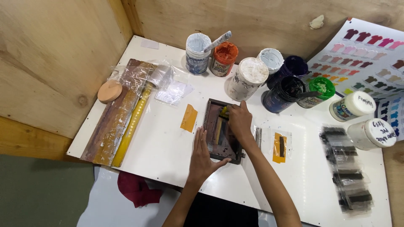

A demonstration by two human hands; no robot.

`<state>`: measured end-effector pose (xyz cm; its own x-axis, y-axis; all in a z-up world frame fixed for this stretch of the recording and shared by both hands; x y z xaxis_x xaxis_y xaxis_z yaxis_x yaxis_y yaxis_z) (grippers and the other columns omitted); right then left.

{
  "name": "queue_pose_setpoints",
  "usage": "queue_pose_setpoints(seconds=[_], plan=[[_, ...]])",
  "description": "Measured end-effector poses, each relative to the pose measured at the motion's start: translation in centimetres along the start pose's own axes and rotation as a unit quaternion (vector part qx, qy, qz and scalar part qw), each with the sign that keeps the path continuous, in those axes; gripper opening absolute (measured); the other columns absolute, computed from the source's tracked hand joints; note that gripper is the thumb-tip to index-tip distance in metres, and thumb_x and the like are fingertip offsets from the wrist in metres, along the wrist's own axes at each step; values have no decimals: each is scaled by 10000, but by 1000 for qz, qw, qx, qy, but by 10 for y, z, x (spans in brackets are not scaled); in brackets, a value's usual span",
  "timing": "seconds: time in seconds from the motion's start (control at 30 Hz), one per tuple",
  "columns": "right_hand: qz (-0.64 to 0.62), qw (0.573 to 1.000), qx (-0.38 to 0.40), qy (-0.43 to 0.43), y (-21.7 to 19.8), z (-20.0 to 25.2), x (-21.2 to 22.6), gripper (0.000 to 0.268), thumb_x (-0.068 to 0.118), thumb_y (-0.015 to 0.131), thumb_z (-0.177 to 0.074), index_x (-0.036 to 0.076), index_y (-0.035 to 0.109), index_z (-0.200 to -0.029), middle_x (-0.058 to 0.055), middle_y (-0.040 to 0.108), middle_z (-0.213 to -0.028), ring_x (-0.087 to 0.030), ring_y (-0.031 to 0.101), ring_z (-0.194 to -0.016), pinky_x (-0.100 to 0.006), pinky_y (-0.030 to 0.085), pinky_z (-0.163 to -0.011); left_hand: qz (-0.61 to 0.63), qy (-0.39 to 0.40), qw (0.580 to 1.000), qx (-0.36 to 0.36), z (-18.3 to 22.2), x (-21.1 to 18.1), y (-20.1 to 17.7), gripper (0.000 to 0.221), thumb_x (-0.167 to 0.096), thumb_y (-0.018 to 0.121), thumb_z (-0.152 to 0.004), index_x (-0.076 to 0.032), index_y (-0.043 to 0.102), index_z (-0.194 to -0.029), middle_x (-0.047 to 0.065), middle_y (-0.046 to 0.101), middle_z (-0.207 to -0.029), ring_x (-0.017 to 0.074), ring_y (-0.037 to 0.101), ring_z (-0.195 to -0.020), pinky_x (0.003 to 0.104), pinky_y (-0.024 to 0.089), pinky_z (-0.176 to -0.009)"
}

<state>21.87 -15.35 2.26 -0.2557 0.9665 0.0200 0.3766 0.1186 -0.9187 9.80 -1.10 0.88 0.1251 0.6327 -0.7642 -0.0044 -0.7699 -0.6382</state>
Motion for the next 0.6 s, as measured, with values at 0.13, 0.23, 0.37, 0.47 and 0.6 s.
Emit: queue_pose_setpoints(seconds=[0.13,0.23,0.37,0.47,0.6], plan=[[-13,1000,1,-6,5,2,-4,144,215,719,-917,167,793,-1031,-27,734,-853,-227,608,-943,-324,613,-649,4,8,1000,-5,2,0,0,1218,-630,883,-662,-48,274,-1542,220,267,-1633,389,238,-1530,459,333,-1197],[-21,1000,-5,-15,-10,0,-2,146,233,716,-923,184,796,-1035,-14,738,-870,-216,602,-938,-323,612,-653,3,15,1000,-18,3,-1,-1,1215,-636,884,-662,-53,282,-1542,216,275,-1631,386,245,-1527,461,342,-1191],[-112,993,-8,35,-22,-1,-13,165,210,716,-944,156,790,-1082,-32,720,-873,-228,577,-928,-345,614,-664,6,8,1000,-7,4,-2,-4,1207,-631,879,-678,-57,262,-1542,211,285,-1621,373,234,-1532,457,332,-1201],[-125,991,-19,55,-23,-3,-23,193,170,699,-956,159,781,-1130,-32,719,-896,-226,565,-938,-339,611,-665,10,13,1000,-4,5,-3,-4,1208,-642,868,-683,-51,256,-1541,213,278,-1620,371,218,-1536,459,315,-1212],[-132,988,24,71,27,-6,-44,300,144,671,-957,185,752,-1244,-4,758,-1122,-323,519,-954,-470,458,-525,5,92,994,-62,9,-5,-2,1216,-647,837,-715,-6,224,-1547,194,239,-1647,360,183,-1546,501,267,-1224]])
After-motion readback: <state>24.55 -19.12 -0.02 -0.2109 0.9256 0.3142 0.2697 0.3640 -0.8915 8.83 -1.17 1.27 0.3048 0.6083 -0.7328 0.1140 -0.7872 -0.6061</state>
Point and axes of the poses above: each hand's wrist, its own z-axis away from the middle knuckle, its own y-axis out of the palm, x = y × z, the point moved 10 cm from there along -z, towards the middle knuckle
